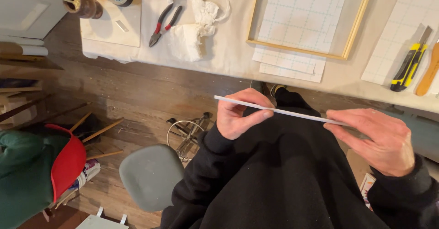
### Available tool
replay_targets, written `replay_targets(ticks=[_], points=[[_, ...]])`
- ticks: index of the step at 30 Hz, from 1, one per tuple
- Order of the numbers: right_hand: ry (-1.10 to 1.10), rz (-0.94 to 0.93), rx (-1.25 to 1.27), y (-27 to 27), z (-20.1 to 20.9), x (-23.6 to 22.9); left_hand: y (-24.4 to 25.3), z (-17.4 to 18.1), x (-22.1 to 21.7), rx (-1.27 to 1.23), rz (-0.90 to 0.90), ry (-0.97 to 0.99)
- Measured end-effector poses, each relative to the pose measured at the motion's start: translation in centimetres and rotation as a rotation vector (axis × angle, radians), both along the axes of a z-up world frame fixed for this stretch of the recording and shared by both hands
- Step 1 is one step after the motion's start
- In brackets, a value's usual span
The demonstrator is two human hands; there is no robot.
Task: The person holds a long white plastic strip, measures it against a picture frame on the table, and cuts small pieces off the strip with a utility knife, trimming the ends and cutting short segments while standing at the worktable.
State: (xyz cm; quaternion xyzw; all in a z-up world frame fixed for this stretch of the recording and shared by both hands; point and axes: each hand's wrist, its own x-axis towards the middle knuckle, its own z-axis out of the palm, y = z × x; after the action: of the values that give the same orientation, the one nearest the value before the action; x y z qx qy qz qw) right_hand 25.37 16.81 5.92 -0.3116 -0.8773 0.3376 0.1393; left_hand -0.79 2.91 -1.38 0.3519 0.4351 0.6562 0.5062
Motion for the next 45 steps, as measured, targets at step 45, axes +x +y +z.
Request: replay_targets(ticks=[45], points=[[-0.042,-0.164,-0.157,3.2,-7.3,9.7,1.1,-6.6,1.8,-0.201,0.198,-0.194]])
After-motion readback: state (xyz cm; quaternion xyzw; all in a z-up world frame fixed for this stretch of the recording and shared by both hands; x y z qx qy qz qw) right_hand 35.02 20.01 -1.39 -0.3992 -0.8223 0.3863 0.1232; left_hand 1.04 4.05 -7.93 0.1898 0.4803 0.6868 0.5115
